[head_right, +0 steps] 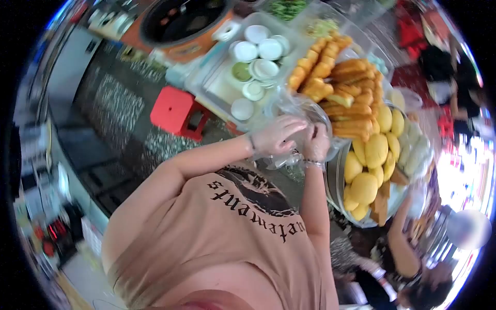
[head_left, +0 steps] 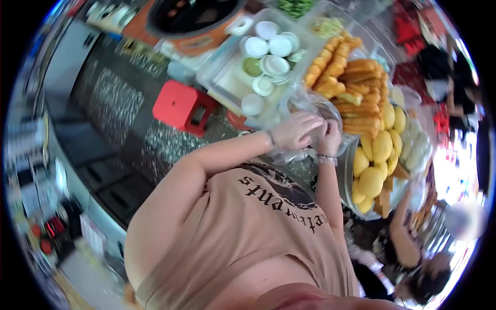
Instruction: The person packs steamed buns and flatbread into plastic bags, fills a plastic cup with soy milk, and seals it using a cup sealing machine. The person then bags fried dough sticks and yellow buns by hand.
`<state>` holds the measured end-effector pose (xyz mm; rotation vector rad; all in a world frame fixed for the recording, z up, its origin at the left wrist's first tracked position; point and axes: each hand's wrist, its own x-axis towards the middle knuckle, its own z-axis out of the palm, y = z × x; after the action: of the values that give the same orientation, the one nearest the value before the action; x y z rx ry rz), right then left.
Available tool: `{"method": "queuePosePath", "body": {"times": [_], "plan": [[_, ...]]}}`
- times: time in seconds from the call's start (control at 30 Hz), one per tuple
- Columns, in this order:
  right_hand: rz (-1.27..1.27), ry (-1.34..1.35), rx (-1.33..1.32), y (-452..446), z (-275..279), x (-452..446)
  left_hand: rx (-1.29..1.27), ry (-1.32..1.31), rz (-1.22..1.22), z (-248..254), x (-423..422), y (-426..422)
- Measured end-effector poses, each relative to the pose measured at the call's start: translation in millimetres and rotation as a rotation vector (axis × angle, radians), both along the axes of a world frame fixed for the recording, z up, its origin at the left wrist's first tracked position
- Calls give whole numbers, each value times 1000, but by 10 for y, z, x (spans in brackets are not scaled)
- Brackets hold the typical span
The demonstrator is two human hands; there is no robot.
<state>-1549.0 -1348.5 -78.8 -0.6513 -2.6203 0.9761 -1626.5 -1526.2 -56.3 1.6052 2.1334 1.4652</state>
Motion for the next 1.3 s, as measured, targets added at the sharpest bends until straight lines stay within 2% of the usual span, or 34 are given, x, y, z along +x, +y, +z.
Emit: {"method": "queuePosePath", "body": {"times": [0.07, 0.1, 0.17, 0.2, 0.27, 0.3, 0.37, 0.43, 0.47, 0.57, 0.63, 0.7, 0.77, 0.83, 0.87, 0.9, 0.97, 1.0, 1.03, 1.07, 1.1, 1.17, 1.2, 1.23, 1.27, 1.3], "plan": [[-27, 117, 151, -37, 43, -6, -72, -77, 70, 49, 164, -399], [18, 110, 131, -56, 33, 16, -88, -88, 115, -9, 294, -602], [-65, 109, -3, -102, 61, 1, -211, -281, 133, -122, 445, -949], [-74, 118, -48, -149, 122, 14, -210, -277, 137, -127, 503, -1073], [-49, 131, 10, -175, 122, 43, -244, -343, 244, -42, 551, -1245], [-35, 149, 75, -130, 132, 40, -219, -311, 207, 38, 526, -1294], [-6, 181, 139, -9, 2, 57, -192, -284, 323, 255, 440, -1372], [-62, 208, 168, -63, 18, 49, -139, -322, 329, 67, 354, -1494], [-98, 226, 182, -121, 88, 85, -85, -231, 338, 199, 303, -1589], [-145, 353, 190, -577, 248, 68, -77, -222, 335, 267, 165, -2148], [-143, 239, 122, -1164, 250, 106, -31, -219, 371, 113, 55, -2637], [-184, 232, -234, -2065, 25, -116, -34, -358, 450, -154, -123, -3284], [62, 181, -347, -3214, 116, -491, -1, -375, 485, -341, -362, -3963], [444, -32, -387, -4375, 186, -943, 38, -377, 566, -292, -618, -4712], [603, -157, -425, -4946, 193, -1174, -5, -539, 604, -132, -716, -5073], [725, -63, -644, -5561, 180, -1353, 74, -706, 611, -66, -828, -5421], [935, -222, -724, -6559, 301, -1623, 237, -1128, 477, 236, -1055, -6123], [957, -222, -750, -6942, 415, -1761, 357, -1371, 501, 640, -1057, -6392], [952, -410, -947, -7265, 552, -1926, 536, -1455, 413, 565, -1115, -6741], [933, -604, -1130, -7541, 610, -2103, 597, -1523, 423, 571, -1181, -7048], [943, -616, -1136, -7772, 569, -2246, 670, -1597, 425, 556, -1241, -7263], [1176, -892, -2276, -8099, 454, -2445, 766, -1560, 378, 512, -1409, -7410], [1197, -986, -2875, -8203, 404, -2584, 845, -1503, 312, 500, -1524, -7442], [1199, -1007, -2869, -8188, 654, -2740, 857, -1496, 319, 584, -1599, -7447], [997, -1057, -2492, -8109, 1127, -2875, 985, -1573, 255, 745, -1648, -7449], [803, -1058, -2122, -8106, 1373, -3008, 1106, -1652, 188, 833, -1726, -7501]]}}
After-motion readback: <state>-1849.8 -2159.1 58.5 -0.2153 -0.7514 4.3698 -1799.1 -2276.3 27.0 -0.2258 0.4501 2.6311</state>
